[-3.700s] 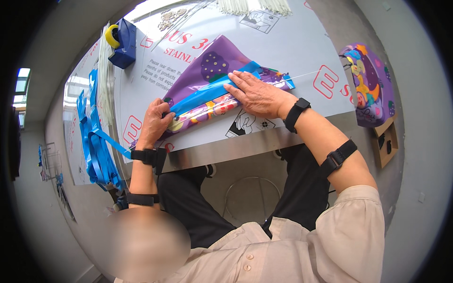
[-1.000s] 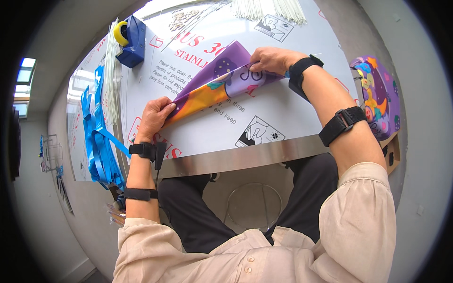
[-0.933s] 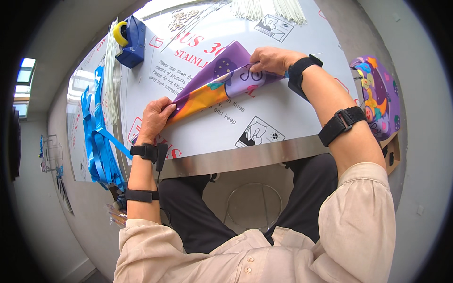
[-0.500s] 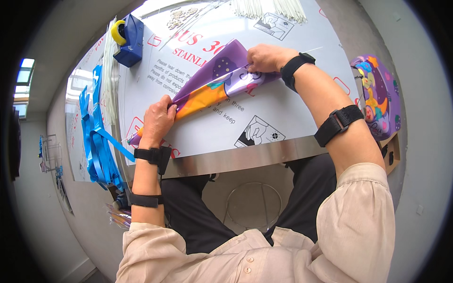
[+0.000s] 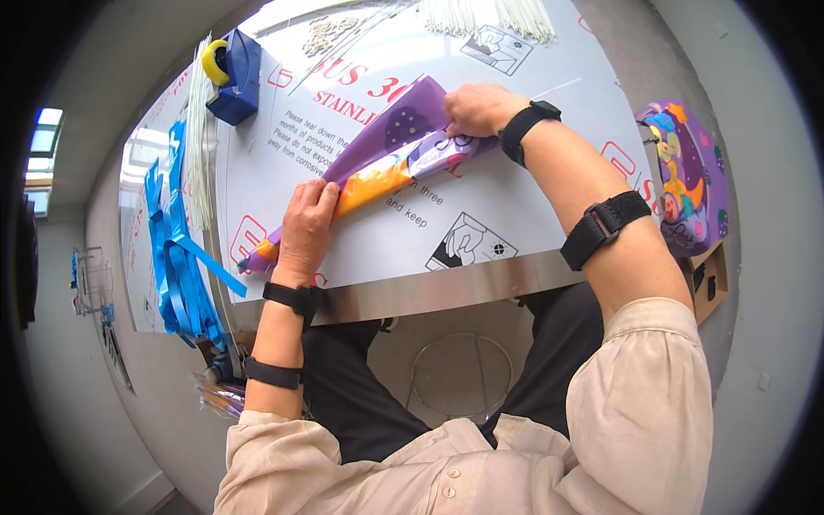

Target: Assembling a colorful kite by folding the plastic sail and attaching parts with tape.

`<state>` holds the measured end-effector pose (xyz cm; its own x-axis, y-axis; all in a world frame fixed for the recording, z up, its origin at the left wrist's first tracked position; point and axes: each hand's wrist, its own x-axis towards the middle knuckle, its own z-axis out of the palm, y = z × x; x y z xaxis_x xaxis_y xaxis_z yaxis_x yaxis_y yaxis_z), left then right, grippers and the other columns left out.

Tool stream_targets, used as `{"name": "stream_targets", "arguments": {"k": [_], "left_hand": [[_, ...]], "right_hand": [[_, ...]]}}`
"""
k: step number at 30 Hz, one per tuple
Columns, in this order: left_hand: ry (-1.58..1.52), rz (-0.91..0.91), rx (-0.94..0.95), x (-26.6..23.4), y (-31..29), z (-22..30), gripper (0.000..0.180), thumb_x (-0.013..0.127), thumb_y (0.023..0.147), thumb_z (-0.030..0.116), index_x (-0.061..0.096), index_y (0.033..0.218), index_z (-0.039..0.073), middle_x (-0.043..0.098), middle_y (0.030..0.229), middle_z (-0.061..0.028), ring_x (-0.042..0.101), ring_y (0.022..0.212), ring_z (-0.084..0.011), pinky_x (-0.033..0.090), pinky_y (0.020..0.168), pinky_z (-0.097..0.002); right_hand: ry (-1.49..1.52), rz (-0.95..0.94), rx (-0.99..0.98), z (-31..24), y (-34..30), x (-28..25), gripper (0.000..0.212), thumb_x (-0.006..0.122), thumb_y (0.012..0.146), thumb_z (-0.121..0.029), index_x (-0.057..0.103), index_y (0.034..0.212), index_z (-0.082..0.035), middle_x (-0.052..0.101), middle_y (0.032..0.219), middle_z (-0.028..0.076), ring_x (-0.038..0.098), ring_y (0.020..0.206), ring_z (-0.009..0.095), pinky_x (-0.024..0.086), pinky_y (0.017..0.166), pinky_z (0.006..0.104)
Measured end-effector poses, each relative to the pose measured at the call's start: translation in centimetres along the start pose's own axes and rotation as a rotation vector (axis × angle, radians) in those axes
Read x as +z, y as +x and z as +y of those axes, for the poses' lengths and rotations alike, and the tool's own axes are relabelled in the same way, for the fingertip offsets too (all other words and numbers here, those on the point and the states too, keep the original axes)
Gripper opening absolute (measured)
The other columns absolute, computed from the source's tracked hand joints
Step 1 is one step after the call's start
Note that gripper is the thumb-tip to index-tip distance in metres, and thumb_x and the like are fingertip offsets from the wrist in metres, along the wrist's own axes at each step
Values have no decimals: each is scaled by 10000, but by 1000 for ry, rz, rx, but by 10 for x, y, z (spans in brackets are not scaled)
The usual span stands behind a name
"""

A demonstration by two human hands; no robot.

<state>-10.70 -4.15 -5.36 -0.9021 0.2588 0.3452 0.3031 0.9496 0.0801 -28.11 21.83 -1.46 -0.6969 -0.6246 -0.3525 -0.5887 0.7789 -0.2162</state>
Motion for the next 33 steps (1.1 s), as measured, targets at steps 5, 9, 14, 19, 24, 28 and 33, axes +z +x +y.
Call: {"name": "stream_targets", "arguments": {"k": [5,9,14,19,24,28,33], "left_hand": [[68,-138,0,-6,-9,25,421,616,855,166,536,1230,-8,580,1154,-240,550,1065,-378,447,951,-409],[108,-199,-48,-2,-20,32,552,606,882,255,449,1353,13,499,1294,-266,490,1172,-413,401,1007,-439],[122,-274,-154,-2,-24,41,545,571,904,245,409,1402,92,411,1400,-227,398,1275,-406,345,1006,-571],[118,-308,-227,1,-26,43,542,551,919,247,382,1428,168,357,1454,-182,330,1333,-394,296,966,-690],[141,-339,-256,-2,-24,46,549,555,916,260,377,1429,181,360,1454,-165,326,1338,-378,278,962,-710],[104,-316,-282,-3,-29,42,562,563,909,271,371,1432,190,355,1455,-147,322,1341,-362,264,966,-717],[75,-361,-277,-12,-34,36,628,587,894,300,309,1456,266,285,1493,-153,263,1377,-367,227,986,-721]], "right_hand": [[-11,46,-36,4,-1,2,239,669,823,-271,671,812,-32,659,758,159,638,755,315,491,688,403],[24,16,-2,2,-3,-3,229,674,814,-262,666,813,-33,661,777,153,635,765,307,489,676,394],[66,44,30,22,-10,-2,202,694,782,-226,646,790,-29,653,778,141,626,770,302,488,685,384],[-113,178,45,35,-22,0,167,698,748,-175,647,844,-49,646,783,131,622,793,300,487,709,398],[-422,670,-123,31,-32,38,238,653,817,-210,618,1000,-61,617,1116,114,544,1123,283,432,953,402],[-132,400,-343,-41,-56,70,643,549,888,-437,343,1419,-136,297,1491,112,217,1406,278,129,1144,502],[-129,273,-214,-37,-62,84,743,528,865,-530,248,1482,-226,187,1553,44,98,1444,258,25,1122,591]]}}
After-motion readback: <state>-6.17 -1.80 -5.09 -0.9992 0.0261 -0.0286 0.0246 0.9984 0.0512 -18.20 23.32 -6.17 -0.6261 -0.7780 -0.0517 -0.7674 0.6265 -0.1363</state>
